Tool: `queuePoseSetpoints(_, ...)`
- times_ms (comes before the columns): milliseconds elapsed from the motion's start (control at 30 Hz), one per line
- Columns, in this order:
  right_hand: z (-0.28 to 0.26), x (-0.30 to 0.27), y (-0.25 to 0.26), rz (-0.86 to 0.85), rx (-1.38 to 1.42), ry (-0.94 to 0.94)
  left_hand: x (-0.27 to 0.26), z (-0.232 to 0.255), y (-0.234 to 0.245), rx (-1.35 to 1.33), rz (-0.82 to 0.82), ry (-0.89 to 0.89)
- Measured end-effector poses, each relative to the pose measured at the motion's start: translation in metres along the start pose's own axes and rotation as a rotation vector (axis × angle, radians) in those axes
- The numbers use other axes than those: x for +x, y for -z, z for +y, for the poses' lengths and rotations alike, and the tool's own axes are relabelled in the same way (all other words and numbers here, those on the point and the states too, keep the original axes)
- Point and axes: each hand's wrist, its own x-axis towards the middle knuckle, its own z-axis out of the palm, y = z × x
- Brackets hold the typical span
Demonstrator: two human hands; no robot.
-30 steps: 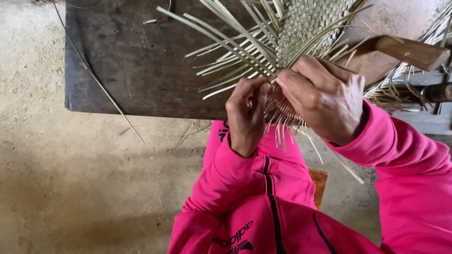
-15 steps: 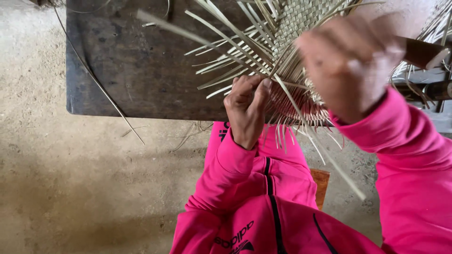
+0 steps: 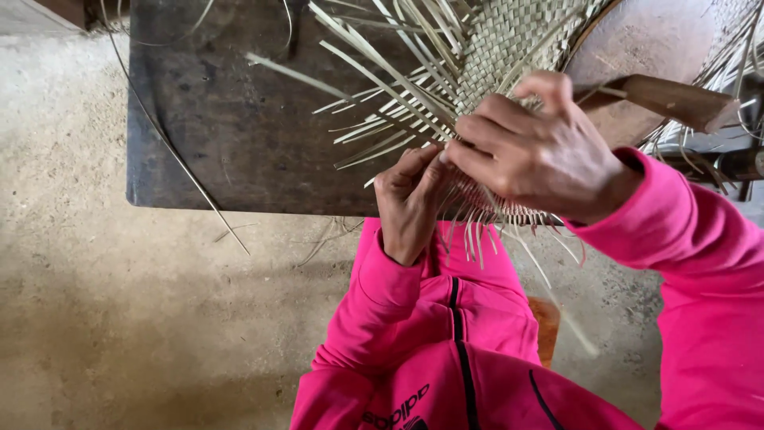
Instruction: Weaving a hat from dried plant fibers on a wooden mold
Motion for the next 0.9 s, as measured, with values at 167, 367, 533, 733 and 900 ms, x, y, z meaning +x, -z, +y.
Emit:
queuePoseSetpoints(167, -0.003, 0.001, -0.022, -0.061, 0.286, -0.166, -0.002, 0.001, 0.0, 0.085, -0.026, -0.135)
queuePoseSetpoints(367, 0.004, 0.009, -0.023, -0.081, 0.576, -0.327, -0.001, 0.011, -0.003, 0.275, -0.009, -0.24)
queuePoseSetpoints(533, -0.002, 0.003, -0.015, -0.236, 0.373, -0.251, 0.0, 0.018, -0.004, 0.115, -0.023, -0.122)
queuePoseSetpoints(733, 0.0, 0.002, -0.026, -0.154, 0.475, -0.235, -0.001, 0.005, 0.0, 0.379, 0.031, -0.295)
queuePoseSetpoints(900, 0.002, -0.011, -0.017, 0.088, 0.4, -0.094, 0.006, -0.008, 0.013, -0.254, -0.138, 0.091)
